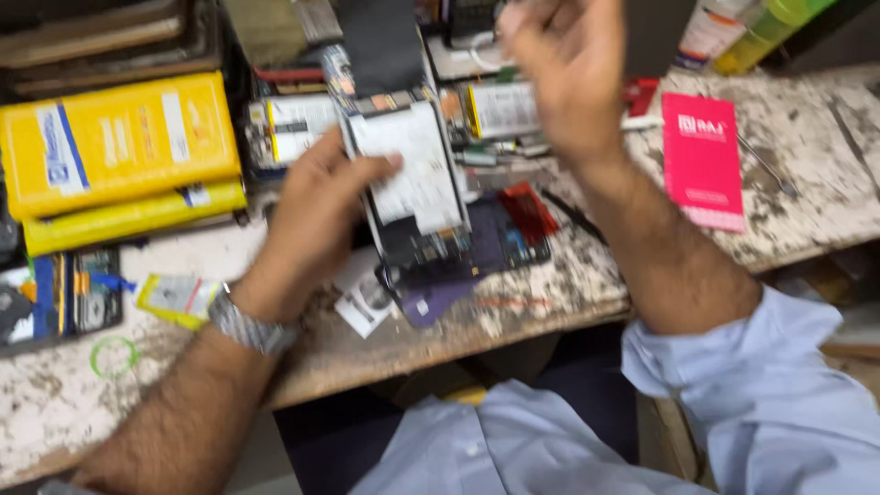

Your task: The person applies adhesive to the frame of a disassembled smartphone and then installs a new battery. They peel off protective films from the battery and frame, align the battery within the chassis, and finally attach the purple back cover to the device.

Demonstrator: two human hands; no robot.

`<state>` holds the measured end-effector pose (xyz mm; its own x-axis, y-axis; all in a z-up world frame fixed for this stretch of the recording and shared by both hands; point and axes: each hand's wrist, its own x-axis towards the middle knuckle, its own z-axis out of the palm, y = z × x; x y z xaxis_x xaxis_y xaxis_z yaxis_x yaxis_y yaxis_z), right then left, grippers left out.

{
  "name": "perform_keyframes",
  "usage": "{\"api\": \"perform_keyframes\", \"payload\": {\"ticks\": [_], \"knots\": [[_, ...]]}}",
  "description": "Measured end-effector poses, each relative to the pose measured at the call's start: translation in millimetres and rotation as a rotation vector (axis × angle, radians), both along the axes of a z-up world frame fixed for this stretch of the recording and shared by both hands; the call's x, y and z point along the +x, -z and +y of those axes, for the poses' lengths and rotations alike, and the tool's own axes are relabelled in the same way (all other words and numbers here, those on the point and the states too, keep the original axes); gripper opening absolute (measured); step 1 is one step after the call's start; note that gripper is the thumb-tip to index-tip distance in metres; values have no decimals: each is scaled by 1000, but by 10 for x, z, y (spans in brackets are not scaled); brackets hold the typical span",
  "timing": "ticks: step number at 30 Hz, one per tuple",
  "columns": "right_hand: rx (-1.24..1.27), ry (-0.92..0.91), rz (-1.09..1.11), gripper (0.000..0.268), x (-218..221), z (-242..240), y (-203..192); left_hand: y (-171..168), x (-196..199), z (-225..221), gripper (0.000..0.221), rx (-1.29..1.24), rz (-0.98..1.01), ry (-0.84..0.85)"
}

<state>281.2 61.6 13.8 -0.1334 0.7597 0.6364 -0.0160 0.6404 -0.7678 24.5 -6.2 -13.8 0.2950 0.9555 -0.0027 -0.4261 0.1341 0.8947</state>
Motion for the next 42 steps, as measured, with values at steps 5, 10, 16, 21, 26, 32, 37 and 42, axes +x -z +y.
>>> {"api": "perform_keyframes", "payload": {"ticks": [5,10,16,21,26,32,37,42], "knots": [[-53,63,-63,20,226,-228,-426,24,1,35,36,54,-57,-52],[-385,-111,-14,51,-30,-533,-366,42,107,-72,38,97,62,56],[-767,-231,35,55,-200,-582,-151,11,207,-184,33,100,44,157],[-810,-262,160,47,-184,-576,-87,5,215,-197,32,121,108,168],[-816,-261,204,44,-194,-596,-109,35,222,-206,34,192,125,165],[-764,-224,198,43,-202,-633,-70,72,230,-218,33,235,126,156],[-759,-284,226,45,-173,-622,-26,53,248,-212,36,166,64,169],[-753,-263,193,48,-187,-651,-23,-14,186,-189,34,95,48,140]]}}
